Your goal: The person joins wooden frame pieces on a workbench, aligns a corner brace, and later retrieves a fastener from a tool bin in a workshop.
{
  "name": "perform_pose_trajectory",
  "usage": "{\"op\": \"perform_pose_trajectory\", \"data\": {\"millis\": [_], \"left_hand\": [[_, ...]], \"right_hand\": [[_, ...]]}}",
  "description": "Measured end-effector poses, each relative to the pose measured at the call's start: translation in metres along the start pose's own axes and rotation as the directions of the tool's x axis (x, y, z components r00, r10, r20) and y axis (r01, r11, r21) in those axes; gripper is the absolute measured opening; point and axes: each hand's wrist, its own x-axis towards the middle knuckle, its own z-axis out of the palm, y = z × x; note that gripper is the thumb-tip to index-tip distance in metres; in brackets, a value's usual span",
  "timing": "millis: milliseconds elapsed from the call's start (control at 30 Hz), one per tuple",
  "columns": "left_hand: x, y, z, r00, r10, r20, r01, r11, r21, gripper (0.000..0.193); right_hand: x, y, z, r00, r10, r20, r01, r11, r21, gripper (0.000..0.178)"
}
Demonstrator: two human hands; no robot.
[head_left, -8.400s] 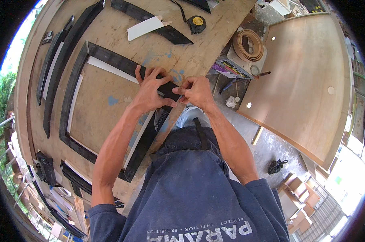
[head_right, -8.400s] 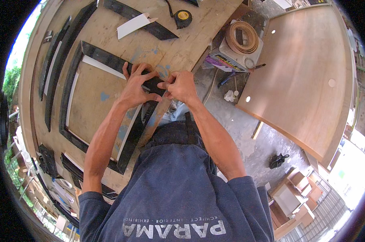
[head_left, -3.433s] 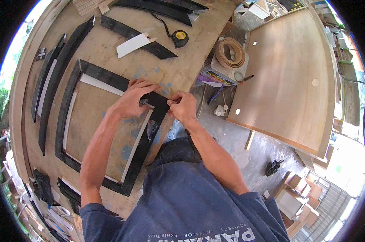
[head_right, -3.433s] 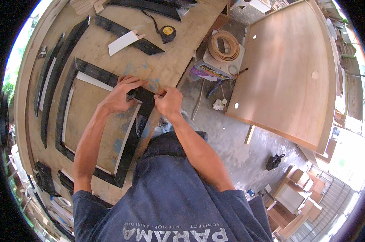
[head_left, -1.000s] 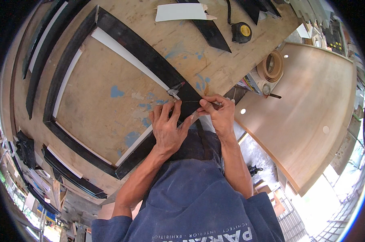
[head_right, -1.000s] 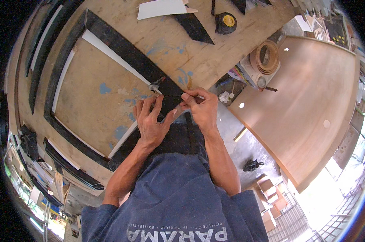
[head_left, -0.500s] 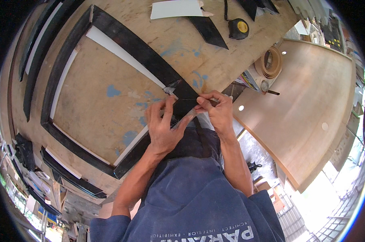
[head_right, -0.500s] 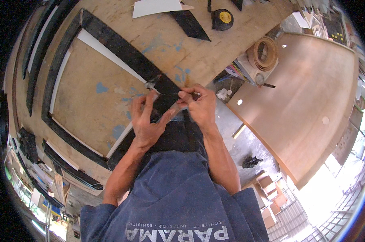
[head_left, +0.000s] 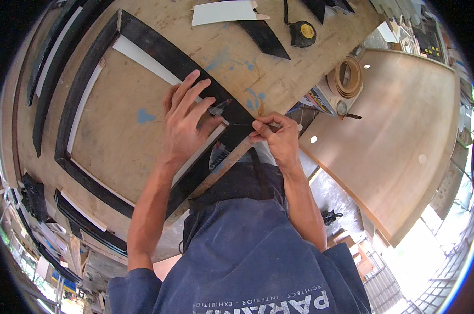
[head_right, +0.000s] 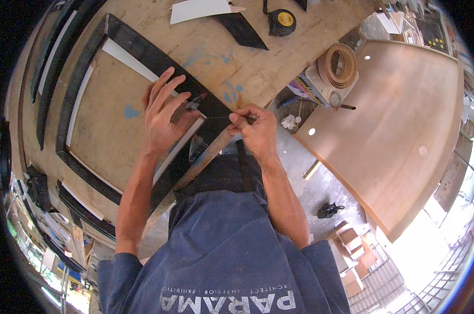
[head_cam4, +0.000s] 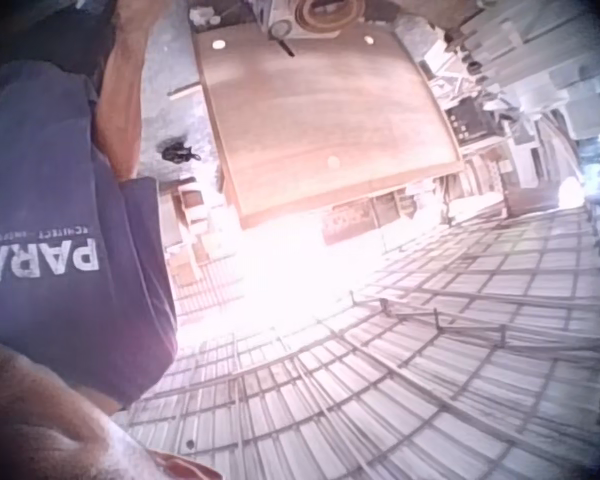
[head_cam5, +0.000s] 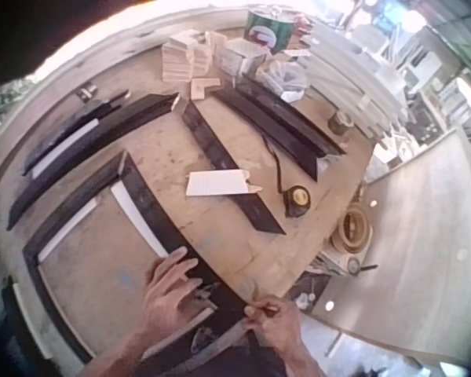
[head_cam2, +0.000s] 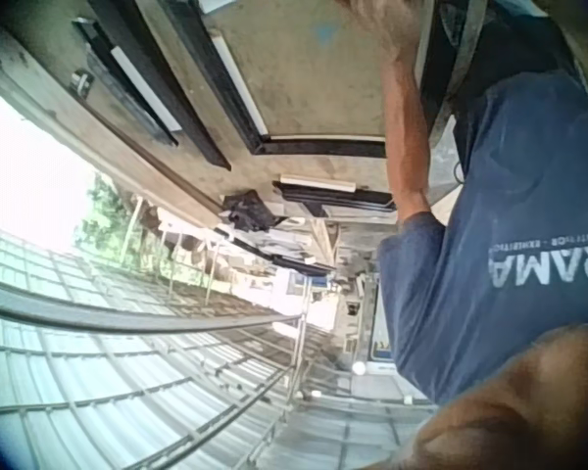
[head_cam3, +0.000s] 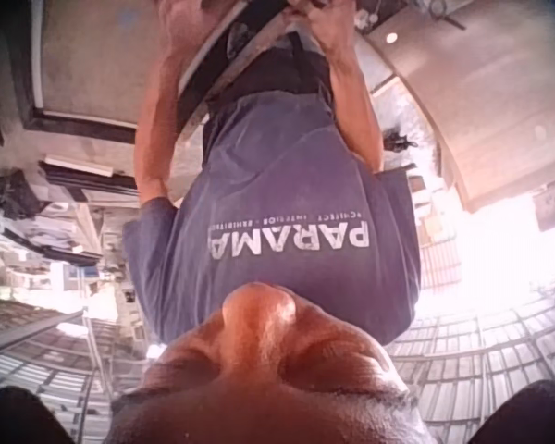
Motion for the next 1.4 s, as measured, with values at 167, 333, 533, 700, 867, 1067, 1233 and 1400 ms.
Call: {"op": "perform_pose_trajectory", "data": {"millis": [167,333,533,700,867,1067,1233,1400], "left_hand": [[0.017,-0.012,-0.009,0.964,0.196,0.181,-0.2,0.98,0.003,0.018],[0.043,-0.022,-0.015,0.898,0.31,0.314,-0.311,0.949,-0.047,0.02],[0.053,-0.052,-0.01,0.811,0.422,0.404,-0.469,0.883,0.02,0.032],[0.043,-0.053,-0.02,0.871,0.388,0.301,-0.42,0.906,0.048,0.037],[0.031,-0.057,-0.025,0.999,-0.026,-0.04,0.017,0.978,-0.208,0.03],[-0.005,-0.009,-0.019,0.973,-0.139,-0.186,0.107,0.979,-0.174,0.019],[-0.048,0.049,0.013,0.954,-0.299,0.037,0.299,0.926,-0.232,0.023],[-0.072,0.059,0.021,0.939,-0.332,-0.087,0.319,0.939,-0.13,0.025]], "right_hand": [[0.0,-0.003,0.001,1.0,0.002,-0.013,-0.003,0.998,-0.068,0.01],[0.003,0.001,-0.001,0.999,-0.043,-0.01,0.042,0.996,-0.074,0.008],[0.004,0.006,0.001,0.998,-0.06,-0.019,0.059,0.996,-0.063,0.008],[0.003,0.007,0.001,0.997,-0.07,-0.026,0.068,0.995,-0.074,0.008],[0.003,0.008,0.001,0.995,-0.096,-0.005,0.095,0.994,-0.055,0.009],[0.003,0.008,-0.001,0.998,-0.069,0.012,0.069,0.994,-0.085,0.009],[0.002,0.006,0.0,0.998,-0.067,-0.003,0.067,0.994,-0.089,0.01],[0.0,0.004,0.004,0.996,-0.076,-0.045,0.073,0.995,-0.075,0.009]]}}
